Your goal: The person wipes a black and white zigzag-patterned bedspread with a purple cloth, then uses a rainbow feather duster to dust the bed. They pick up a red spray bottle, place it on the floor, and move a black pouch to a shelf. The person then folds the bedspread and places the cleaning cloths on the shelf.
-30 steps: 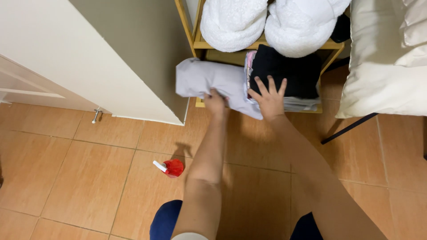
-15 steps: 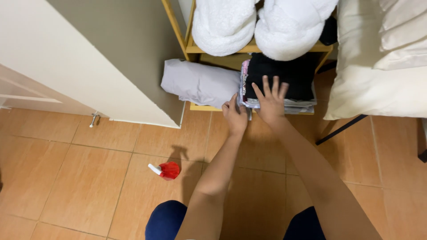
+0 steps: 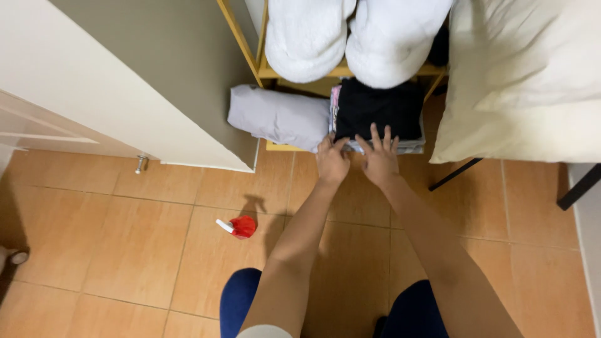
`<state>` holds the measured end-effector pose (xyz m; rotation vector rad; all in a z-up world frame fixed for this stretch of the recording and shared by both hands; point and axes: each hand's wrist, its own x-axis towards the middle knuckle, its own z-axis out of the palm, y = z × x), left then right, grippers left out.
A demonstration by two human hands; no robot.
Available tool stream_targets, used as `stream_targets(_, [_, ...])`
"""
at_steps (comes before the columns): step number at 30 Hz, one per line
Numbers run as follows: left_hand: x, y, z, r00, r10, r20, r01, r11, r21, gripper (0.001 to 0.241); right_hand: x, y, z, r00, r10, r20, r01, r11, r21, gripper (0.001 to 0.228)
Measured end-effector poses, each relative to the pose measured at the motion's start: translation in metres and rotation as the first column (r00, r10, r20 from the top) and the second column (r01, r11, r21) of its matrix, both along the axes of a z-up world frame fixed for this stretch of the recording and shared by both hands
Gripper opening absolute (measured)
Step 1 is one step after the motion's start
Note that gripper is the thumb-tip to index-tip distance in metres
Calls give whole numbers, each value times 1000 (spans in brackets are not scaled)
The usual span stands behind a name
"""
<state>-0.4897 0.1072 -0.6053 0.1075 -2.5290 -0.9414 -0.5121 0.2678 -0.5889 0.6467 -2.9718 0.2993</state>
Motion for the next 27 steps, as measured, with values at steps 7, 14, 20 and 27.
stream_targets(7, [73, -17, 150, 993, 90, 73, -94, 994, 60, 12, 59, -17, 119, 978, 40, 207, -22, 996, -88, 74])
stream_targets(14, [182, -13, 345, 979, 134, 152, -162, 968, 190, 10, 169, -17, 312, 977, 100, 187, -56, 972, -226, 63])
stream_targets(20, [277, 12, 490, 972, 221, 78, -234, 933, 275, 10, 243, -9, 442, 973, 224, 53, -208, 954, -217, 60])
stream_targets(27, [389, 9, 588, 923, 384, 31, -374, 875, 307, 15, 315, -22, 557, 875, 482, 32, -463, 857, -227, 63])
